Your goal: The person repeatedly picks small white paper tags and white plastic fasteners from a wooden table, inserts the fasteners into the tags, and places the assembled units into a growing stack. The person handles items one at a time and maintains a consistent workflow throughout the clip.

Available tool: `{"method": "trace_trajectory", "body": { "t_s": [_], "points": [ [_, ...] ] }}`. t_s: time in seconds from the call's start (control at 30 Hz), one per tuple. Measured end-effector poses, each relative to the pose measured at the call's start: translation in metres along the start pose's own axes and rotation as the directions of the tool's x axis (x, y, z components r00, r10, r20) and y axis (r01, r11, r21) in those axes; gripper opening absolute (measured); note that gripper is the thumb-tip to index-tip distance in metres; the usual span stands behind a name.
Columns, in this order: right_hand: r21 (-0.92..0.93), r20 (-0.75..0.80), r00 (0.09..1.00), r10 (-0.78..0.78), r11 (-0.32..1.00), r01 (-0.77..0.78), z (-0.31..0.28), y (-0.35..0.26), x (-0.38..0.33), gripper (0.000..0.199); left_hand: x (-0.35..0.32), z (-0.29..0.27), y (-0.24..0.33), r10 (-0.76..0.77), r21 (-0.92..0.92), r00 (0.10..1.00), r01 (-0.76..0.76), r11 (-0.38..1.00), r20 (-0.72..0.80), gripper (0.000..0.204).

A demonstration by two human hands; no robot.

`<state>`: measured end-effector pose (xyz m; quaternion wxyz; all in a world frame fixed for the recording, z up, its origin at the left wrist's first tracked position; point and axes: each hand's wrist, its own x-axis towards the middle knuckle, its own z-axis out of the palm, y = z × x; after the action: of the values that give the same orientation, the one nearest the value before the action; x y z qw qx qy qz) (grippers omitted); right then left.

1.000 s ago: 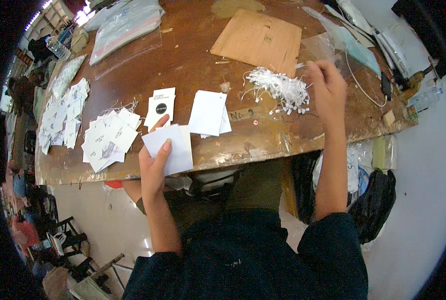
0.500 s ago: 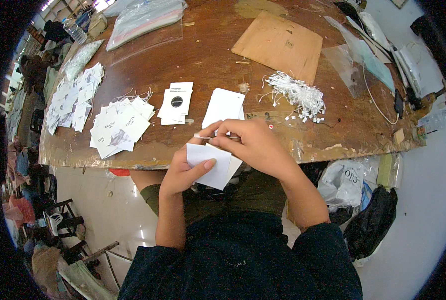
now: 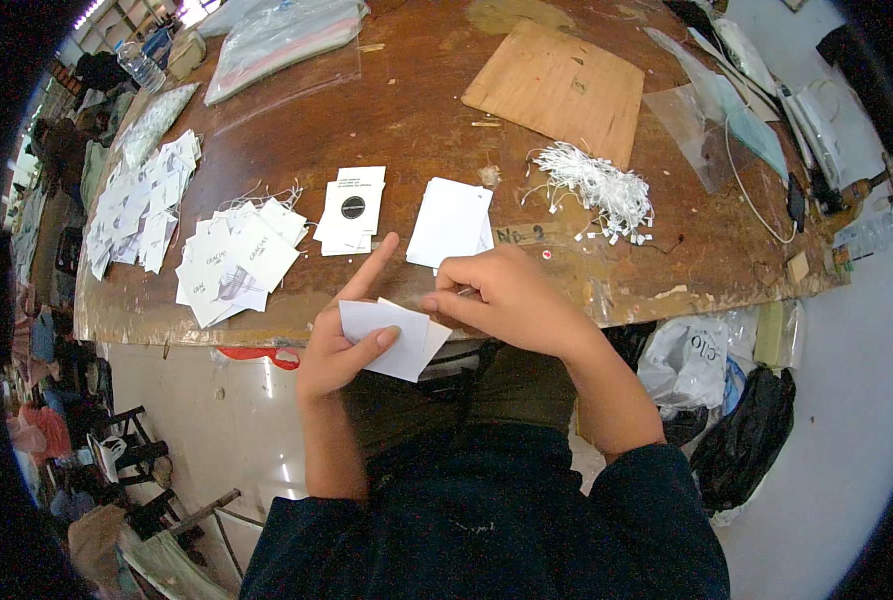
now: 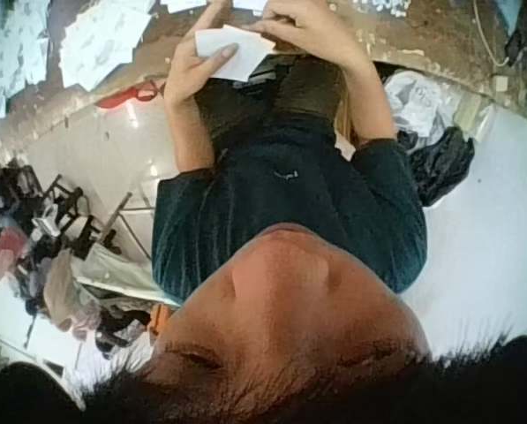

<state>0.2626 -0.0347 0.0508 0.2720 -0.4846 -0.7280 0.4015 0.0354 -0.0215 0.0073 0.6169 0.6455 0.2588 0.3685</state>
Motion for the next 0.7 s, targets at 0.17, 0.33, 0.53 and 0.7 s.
{"method": "trace_trajectory", "body": {
  "t_s": [0.17,0.33,0.53,0.7],
  "points": [
    [0.015,0.009,1.0,-0.016,1.0,0.016,0.0,-0.005,0.0,0.023,0.005,0.004,0.003,0.044,0.173,0.978,-0.079,0.982,0.203,0.028],
    [0.24,-0.019,1.0,-0.012,0.971,0.016,-0.012,0.009,-0.007,0.023,-0.01,-0.006,0.002,-0.129,0.001,0.991,0.129,0.992,0.03,0.025],
    [0.377,-0.09,0.986,-0.143,0.911,0.166,-0.035,0.031,-0.029,0.023,-0.029,-0.029,-0.003,-0.022,-0.153,0.989,0.0,0.988,-0.144,0.024],
    [0.589,-0.445,0.892,-0.082,0.723,0.36,-0.018,0.031,-0.026,0.024,-0.016,-0.017,-0.004,-0.071,-0.1,0.994,0.063,0.993,-0.079,0.026]
  ]
}}
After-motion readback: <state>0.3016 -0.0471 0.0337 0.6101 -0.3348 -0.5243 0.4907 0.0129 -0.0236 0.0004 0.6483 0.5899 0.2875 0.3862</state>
